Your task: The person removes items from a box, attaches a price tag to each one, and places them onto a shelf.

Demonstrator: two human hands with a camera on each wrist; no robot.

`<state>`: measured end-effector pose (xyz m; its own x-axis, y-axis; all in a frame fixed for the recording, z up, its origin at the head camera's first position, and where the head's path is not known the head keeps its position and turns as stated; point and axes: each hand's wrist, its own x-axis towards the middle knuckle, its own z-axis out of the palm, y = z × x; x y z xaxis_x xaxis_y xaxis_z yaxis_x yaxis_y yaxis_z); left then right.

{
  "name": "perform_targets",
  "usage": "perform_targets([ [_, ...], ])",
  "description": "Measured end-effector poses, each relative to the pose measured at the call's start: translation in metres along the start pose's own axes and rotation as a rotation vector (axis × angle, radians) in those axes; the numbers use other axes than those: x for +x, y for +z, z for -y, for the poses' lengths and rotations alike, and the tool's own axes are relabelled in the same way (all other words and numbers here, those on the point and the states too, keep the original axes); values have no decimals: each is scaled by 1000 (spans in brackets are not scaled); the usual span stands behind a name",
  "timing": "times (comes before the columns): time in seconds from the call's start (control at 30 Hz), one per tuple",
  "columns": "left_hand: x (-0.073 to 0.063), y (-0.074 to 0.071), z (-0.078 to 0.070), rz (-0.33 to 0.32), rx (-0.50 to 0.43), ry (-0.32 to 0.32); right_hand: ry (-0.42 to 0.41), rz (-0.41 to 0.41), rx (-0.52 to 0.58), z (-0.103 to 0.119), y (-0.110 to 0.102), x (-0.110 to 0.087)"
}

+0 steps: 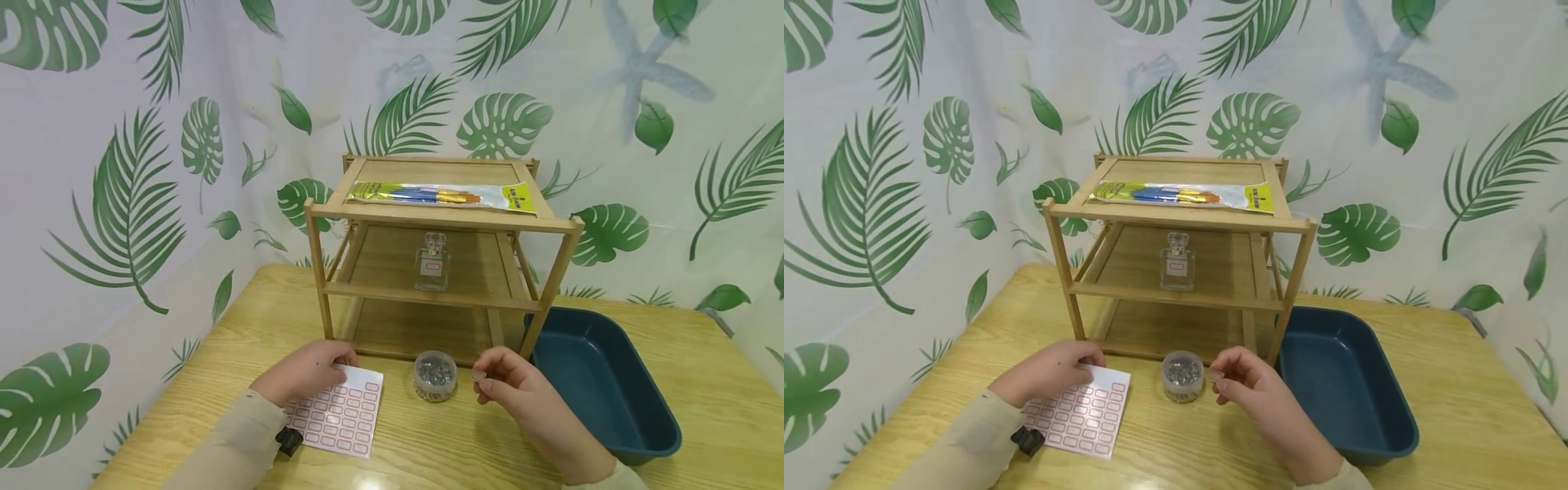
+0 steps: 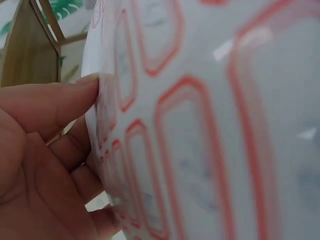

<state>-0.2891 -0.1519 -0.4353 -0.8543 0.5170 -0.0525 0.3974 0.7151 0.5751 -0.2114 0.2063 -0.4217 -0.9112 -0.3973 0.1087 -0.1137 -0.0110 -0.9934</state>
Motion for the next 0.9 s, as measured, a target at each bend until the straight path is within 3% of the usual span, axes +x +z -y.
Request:
perform_targets([
  [0.2,0,0,19,-26,-13,-87,41,-62,-95,0,2,0],
  [0.43,3,-2,22,-20,-10,-131,88,-70,-150,-4,0,1],
  [0.77,6,-3,18,36,108,-24,99,-106,-292,-14,-1,4],
  [0.9,5,-3,8,10,148,-13,100,-149,-402,-14,2,7],
])
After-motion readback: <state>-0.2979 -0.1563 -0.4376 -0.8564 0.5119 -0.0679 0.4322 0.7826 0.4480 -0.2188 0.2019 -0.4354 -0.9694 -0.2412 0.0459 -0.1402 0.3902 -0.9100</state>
